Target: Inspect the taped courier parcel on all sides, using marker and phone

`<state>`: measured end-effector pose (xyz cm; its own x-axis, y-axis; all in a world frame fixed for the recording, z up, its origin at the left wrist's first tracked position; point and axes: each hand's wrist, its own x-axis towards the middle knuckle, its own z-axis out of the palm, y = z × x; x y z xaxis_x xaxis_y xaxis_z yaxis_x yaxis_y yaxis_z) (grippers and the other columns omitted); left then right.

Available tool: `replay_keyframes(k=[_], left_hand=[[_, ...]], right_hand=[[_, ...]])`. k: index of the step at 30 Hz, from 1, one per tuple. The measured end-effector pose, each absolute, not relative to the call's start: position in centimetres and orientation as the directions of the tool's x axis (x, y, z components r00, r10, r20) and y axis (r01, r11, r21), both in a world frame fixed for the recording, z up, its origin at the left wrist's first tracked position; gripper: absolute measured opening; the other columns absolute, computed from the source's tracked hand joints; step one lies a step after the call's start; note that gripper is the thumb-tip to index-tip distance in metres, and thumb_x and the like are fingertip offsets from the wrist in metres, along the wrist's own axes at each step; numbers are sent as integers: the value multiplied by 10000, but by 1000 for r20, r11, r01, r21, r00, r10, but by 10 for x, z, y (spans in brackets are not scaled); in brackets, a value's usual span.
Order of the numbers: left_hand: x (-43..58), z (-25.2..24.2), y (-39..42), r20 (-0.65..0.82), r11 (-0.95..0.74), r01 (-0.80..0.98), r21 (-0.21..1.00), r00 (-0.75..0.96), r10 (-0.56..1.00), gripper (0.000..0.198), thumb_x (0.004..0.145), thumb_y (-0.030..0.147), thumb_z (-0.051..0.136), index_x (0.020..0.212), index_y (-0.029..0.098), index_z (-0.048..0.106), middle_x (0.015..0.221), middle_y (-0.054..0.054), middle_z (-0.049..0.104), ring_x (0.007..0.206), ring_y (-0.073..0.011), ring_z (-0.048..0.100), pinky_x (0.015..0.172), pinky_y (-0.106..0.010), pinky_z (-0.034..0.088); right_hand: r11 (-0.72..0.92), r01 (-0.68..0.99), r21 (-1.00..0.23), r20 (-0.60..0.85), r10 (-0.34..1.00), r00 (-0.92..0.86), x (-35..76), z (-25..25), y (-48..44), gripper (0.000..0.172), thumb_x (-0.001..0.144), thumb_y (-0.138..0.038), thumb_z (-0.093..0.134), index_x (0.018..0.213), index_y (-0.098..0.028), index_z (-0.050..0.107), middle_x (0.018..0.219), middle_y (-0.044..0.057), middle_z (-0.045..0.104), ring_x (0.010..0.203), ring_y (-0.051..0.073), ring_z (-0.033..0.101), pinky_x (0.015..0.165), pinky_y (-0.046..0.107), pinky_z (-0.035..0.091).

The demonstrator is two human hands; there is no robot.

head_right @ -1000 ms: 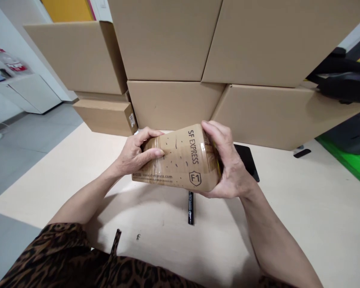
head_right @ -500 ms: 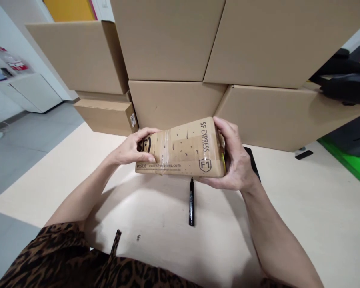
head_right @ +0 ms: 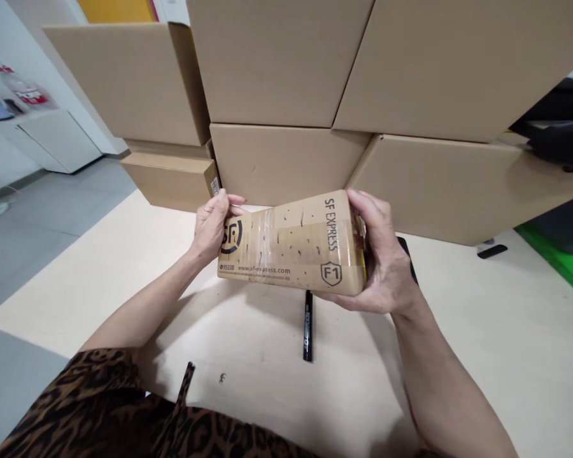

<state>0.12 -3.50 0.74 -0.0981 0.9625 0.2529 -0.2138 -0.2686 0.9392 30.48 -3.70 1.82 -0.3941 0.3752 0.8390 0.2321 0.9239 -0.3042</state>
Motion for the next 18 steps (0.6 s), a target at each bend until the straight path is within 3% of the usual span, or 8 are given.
replay_keyframes(k=[2,4,6,8,12,18], left_hand=[[-3,1,-32,276,-254,-316,914,24,961,767,789,917,631,1111,229,736,1036,-90,821,980,-215,784,840,-345,631],[-7,-7,-29,345,-288,-326,900,129,930,927,637,869,818,1329,274,656,1283,-98,771,1258,-253,714,1018,-373,598],[-7,-13,-28,355,-314,-258,914,131,926,1100,483,696,996,1422,304,579,1353,-91,722,1324,-270,663,1050,-364,576],[-4,-17,-29,289,-269,-198,943,82,954,1014,493,606,1023,1356,278,604,1259,-78,721,1181,-245,700,963,-338,593],[4,-12,-33,188,-163,-238,958,88,978,664,646,653,940,1046,209,652,922,-3,695,769,-114,658,708,-249,562],[5,-7,-28,223,-199,-263,944,66,973,557,728,685,879,855,207,623,742,46,643,606,-65,573,592,-211,499]], right_hand=[[914,210,-346,829,403,-388,307,15,-34,1305,488,-661,930,1659,-334,456,1467,85,566,1323,399,541,1158,627,484],[892,159,-423,813,451,-369,310,10,-28,1262,506,-619,943,1646,-359,468,1461,70,575,1314,377,559,1146,603,502],[853,104,-512,789,515,-335,313,4,-22,1232,507,-567,958,1629,-382,485,1467,57,583,1322,367,571,1151,589,503],[819,75,-569,768,563,-306,316,-1,-18,1225,491,-535,973,1614,-398,501,1491,49,582,1357,374,562,1182,594,474],[793,76,-604,750,598,-283,319,-5,-15,1240,457,-547,974,1601,-404,518,1501,52,580,1406,414,531,1227,653,401],[792,81,-606,755,604,-256,313,0,-19,1266,379,-520,985,1567,-416,559,1452,54,600,1380,425,545,1210,659,419]])
